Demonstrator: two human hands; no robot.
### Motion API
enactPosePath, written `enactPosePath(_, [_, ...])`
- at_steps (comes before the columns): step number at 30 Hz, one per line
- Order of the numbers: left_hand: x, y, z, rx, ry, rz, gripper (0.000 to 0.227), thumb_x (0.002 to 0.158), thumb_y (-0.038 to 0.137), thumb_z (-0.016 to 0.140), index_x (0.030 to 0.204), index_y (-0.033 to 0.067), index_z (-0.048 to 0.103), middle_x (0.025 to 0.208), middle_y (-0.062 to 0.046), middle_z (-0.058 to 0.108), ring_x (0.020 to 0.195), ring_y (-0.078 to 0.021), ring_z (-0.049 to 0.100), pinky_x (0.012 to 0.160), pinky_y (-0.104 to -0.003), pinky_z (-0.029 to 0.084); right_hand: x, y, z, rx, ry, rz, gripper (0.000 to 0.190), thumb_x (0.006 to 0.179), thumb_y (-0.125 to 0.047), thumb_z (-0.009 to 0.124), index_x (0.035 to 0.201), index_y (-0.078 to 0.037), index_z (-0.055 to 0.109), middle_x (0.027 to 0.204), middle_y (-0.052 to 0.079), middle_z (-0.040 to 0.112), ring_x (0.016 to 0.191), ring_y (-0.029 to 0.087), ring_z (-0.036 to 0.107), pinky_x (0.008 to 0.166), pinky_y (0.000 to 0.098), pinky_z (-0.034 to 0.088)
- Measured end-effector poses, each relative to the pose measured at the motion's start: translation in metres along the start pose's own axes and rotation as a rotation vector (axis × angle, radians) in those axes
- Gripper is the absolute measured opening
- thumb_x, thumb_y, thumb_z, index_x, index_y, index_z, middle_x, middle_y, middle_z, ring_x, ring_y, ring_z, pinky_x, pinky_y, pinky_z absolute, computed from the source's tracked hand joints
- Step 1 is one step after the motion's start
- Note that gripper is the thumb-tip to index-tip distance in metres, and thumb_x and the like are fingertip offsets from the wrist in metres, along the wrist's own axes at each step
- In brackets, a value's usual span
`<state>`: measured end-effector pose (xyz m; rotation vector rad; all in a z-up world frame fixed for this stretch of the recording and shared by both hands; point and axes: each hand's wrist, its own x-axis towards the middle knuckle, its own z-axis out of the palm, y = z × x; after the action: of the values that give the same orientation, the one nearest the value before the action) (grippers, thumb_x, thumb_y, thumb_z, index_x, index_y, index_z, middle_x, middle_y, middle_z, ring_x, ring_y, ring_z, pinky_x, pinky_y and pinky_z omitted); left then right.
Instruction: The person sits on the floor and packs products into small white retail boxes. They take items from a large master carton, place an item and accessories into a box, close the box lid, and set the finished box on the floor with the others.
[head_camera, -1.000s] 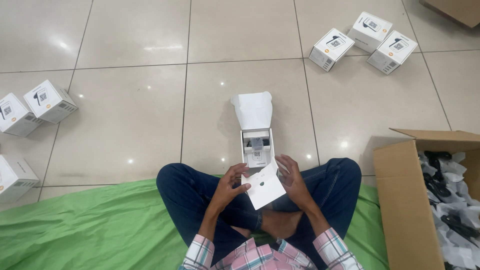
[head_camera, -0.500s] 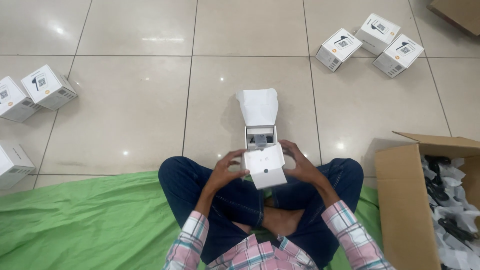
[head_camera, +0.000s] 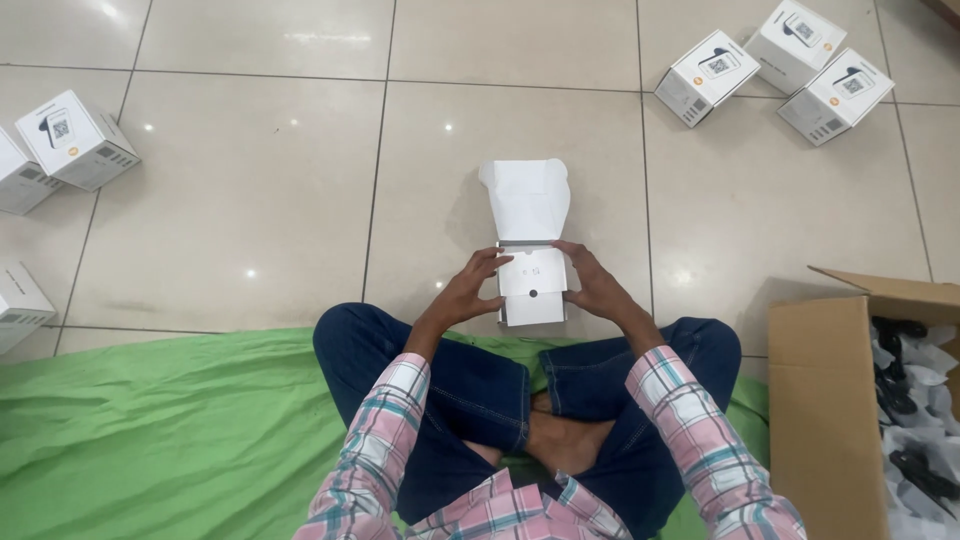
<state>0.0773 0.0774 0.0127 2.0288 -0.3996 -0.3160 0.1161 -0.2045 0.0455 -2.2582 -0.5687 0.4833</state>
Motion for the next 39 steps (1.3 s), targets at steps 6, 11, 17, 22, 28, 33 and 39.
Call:
enactPosePath(6, [0.014, 0.004, 0.002, 0.194, 0.047, -0.001, 0.086, 0.079, 0.021, 0.085, 0.153, 0.0193, 0.042, 0.160, -0.010, 0.036, 0.141, -0.0352, 0.049, 0.113, -0.046, 0.047, 0.002, -0.013, 0.005, -0.234, 0.145, 0.069, 0.094, 0.074, 0.004, 0.077, 0.153, -0.026, 0.034, 0.155, 0.006, 0.045, 0.137, 0.035, 0.051, 0.103, 0.0469, 0.055])
enactPosePath(11, [0.020, 0.011, -0.001, 0.177, 0.036, 0.012, 0.091, 0.080, 0.020, 0.084, 0.156, 0.0183, 0.034, 0.159, -0.013, 0.037, 0.139, -0.0353, 0.052, 0.111, -0.045, 0.050, 0.007, -0.004, 0.018, -0.150, 0.217, 0.093, 0.095, 0.075, 0.003, 0.078, 0.154, -0.025, 0.032, 0.154, 0.009, 0.045, 0.134, 0.036, 0.051, 0.103, 0.0479, 0.053])
enactPosePath(17, [0.033, 0.003, -0.007, 0.059, 0.028, 0.048, 0.108, 0.072, 0.016, 0.088, 0.158, 0.0160, 0.022, 0.156, -0.015, 0.038, 0.141, -0.0369, 0.046, 0.111, -0.047, 0.047, 0.002, 0.012, 0.022, -0.004, 0.272, 0.072, 0.103, 0.073, 0.004, 0.079, 0.158, -0.027, 0.029, 0.151, 0.011, 0.046, 0.128, 0.034, 0.055, 0.109, 0.0454, 0.051])
enactPosePath(22, [0.035, 0.002, -0.004, 0.119, -0.041, 0.102, 0.116, 0.067, 0.020, 0.095, 0.157, 0.0166, 0.023, 0.153, -0.017, 0.041, 0.139, -0.0381, 0.047, 0.111, -0.049, 0.044, -0.012, 0.020, 0.015, 0.158, 0.198, 0.129, 0.106, 0.075, -0.004, 0.083, 0.160, -0.025, 0.022, 0.150, 0.011, 0.048, 0.121, 0.033, 0.058, 0.106, 0.0439, 0.053])
enactPosePath(28, [0.009, 0.028, 0.007, 0.172, -0.212, 0.018, 0.121, 0.064, 0.027, 0.093, 0.161, 0.0212, 0.022, 0.150, -0.017, 0.046, 0.132, -0.0364, 0.056, 0.106, -0.046, 0.055, -0.057, 0.032, 0.016, 0.197, 0.065, 0.089, 0.110, 0.075, -0.008, 0.087, 0.159, -0.029, 0.021, 0.153, 0.016, 0.041, 0.139, 0.036, 0.045, 0.096, 0.0420, 0.061])
enactPosePath(33, [-0.005, 0.030, 0.018, 0.289, -0.289, 0.023, 0.113, 0.072, 0.037, 0.092, 0.162, 0.0212, 0.025, 0.151, -0.015, 0.052, 0.135, -0.0372, 0.055, 0.112, -0.050, 0.047, -0.083, 0.042, 0.014, 0.311, -0.050, 0.066, 0.107, 0.073, -0.006, 0.081, 0.161, -0.030, 0.026, 0.156, 0.014, 0.041, 0.140, 0.036, 0.045, 0.096, 0.0428, 0.056])
enactPosePath(39, [0.007, 0.012, 0.021, 0.383, -0.178, 0.249, 0.103, 0.076, 0.031, 0.086, 0.162, 0.0161, 0.030, 0.163, -0.014, 0.042, 0.141, -0.0368, 0.050, 0.116, -0.048, 0.045, -0.080, 0.029, -0.003, 0.082, 0.098, -0.027, 0.098, 0.072, -0.014, 0.083, 0.155, -0.026, 0.033, 0.153, 0.011, 0.049, 0.133, 0.032, 0.055, 0.093, 0.0424, 0.060])
